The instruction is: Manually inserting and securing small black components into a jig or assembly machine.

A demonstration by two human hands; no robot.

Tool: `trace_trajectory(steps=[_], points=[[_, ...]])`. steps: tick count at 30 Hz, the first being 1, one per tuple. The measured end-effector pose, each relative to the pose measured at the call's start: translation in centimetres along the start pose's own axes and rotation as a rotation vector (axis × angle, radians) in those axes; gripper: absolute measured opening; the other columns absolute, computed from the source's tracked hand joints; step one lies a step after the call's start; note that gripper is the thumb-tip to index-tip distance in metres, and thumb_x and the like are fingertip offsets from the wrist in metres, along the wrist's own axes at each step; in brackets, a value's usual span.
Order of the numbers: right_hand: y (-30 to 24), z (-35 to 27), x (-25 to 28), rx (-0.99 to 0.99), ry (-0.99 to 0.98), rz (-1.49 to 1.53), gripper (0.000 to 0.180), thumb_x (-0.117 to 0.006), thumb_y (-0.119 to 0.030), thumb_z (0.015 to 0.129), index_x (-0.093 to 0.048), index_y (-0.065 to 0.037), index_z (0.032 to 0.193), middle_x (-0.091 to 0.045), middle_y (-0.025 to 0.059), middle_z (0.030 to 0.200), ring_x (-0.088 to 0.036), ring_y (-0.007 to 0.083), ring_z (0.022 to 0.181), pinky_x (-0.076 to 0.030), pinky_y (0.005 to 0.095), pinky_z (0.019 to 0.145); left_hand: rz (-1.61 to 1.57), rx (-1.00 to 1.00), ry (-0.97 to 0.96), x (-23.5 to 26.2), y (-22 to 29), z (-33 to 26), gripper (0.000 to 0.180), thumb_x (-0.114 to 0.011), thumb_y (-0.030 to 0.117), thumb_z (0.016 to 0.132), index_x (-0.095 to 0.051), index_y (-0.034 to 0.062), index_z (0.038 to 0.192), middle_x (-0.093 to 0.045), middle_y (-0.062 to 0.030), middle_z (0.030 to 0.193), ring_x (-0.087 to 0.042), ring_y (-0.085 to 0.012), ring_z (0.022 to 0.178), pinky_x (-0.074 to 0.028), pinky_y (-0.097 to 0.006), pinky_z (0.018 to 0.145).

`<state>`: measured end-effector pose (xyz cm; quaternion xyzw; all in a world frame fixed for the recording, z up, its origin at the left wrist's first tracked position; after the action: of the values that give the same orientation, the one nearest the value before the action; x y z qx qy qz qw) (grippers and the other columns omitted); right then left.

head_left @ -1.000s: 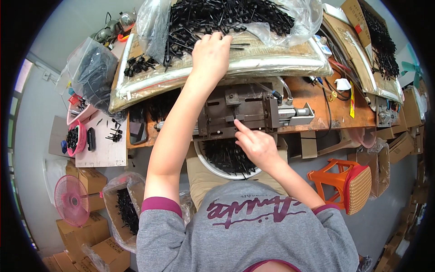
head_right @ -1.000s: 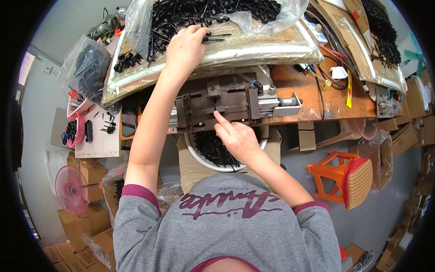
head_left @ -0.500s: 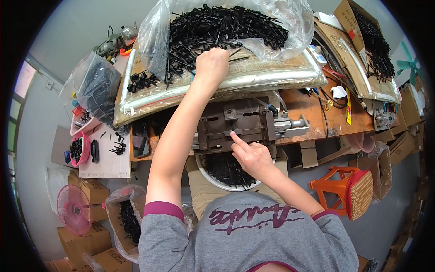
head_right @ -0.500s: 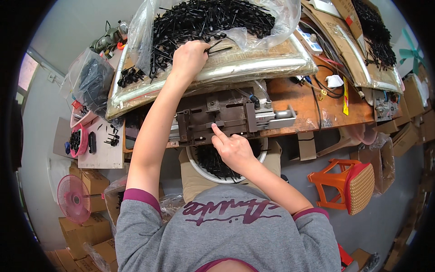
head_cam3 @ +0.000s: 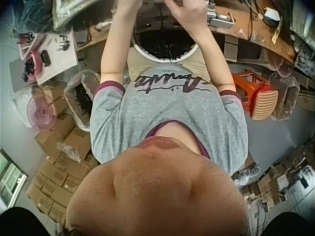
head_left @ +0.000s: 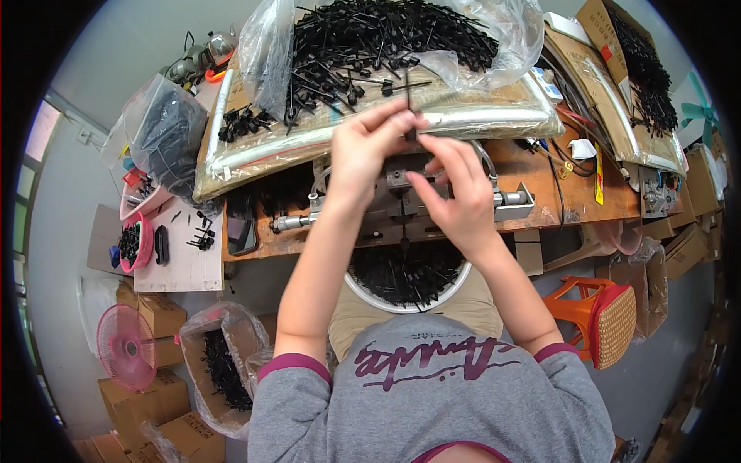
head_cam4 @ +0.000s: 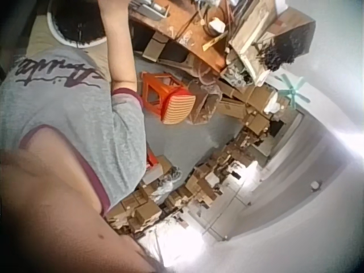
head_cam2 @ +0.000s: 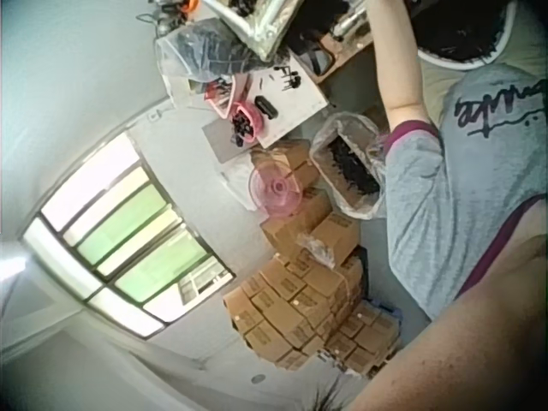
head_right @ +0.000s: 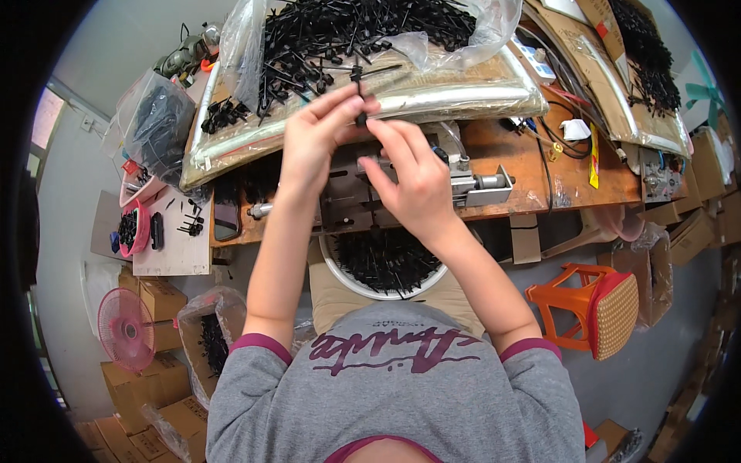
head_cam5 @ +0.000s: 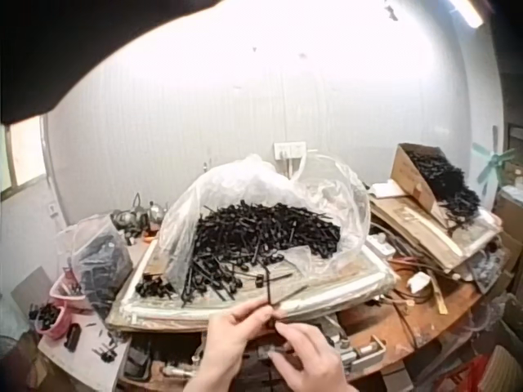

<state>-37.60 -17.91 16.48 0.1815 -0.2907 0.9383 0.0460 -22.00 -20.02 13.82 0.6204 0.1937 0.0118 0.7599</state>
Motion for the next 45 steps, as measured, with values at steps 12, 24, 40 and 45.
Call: trace_trajectory(steps=[12, 24, 40, 45], points=[[2.1, -5.5, -0.1, -0.129, -0.151, 0.185, 0.026, -0.083, -0.004, 0.076, -0.071, -0.002, 0.1, -0.066, 0.0092, 0.102, -0.069, 0.0188, 0.081, -0.059, 0.0285, 0.066, 0.164, -0.086, 0.086, 2.8, -2.1, -9.6, 0.028, -0.069, -0.004, 0.091, -0.068, -0.0059, 0.119, -0.071, -0.0116, 0.111, -0.071, -0.0155, 0.099, -0.056, -0.026, 0.087], [0.7, -11.3, -4.8, 0.204, -0.441, -0.382, 0.014, -0.07, -0.011, 0.076, -0.062, -0.005, 0.086, -0.07, 0.0141, 0.122, -0.068, 0.0137, 0.067, -0.051, 0.0285, 0.061, 0.415, -0.138, 0.139, 5.0, -1.2, -12.6, 0.032, -0.071, -0.014, 0.083, -0.068, -0.0083, 0.115, -0.065, -0.0141, 0.116, -0.071, -0.0224, 0.1, -0.061, -0.031, 0.089], [0.5, -9.5, -5.6, 0.142, -0.544, -0.414, 0.011, -0.068, -0.013, 0.078, -0.061, -0.006, 0.082, -0.072, 0.0175, 0.113, -0.07, 0.0209, 0.063, -0.053, 0.0333, 0.059, 0.551, -0.279, 0.184, 5.4, -0.6, -12.9, 0.03, -0.079, -0.005, 0.078, -0.076, 0.002, 0.107, -0.071, -0.0134, 0.115, -0.07, -0.0163, 0.092, -0.062, -0.028, 0.078], [1.1, -1.4, -5.5, 0.083, -0.304, -0.095, 0.019, -0.075, -0.023, 0.082, -0.065, -0.008, 0.089, -0.066, 0.0098, 0.084, -0.068, 0.032, 0.077, -0.054, 0.0431, 0.065, 0.637, -0.335, 0.205, 6.2, 0.7, -13.6, 0.03, -0.081, -0.006, 0.074, -0.077, 0.0011, 0.103, -0.063, -0.0147, 0.128, -0.068, -0.0148, 0.091, -0.06, -0.025, 0.073]])
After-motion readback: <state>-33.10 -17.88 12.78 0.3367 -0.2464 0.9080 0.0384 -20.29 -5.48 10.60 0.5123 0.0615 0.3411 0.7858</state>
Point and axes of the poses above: each hand's wrist, its own z-axis towards the middle knuckle, its own x-axis out of the back of the hand, y = z × x, the point moved 8 cm from there along z, towards the middle knuckle
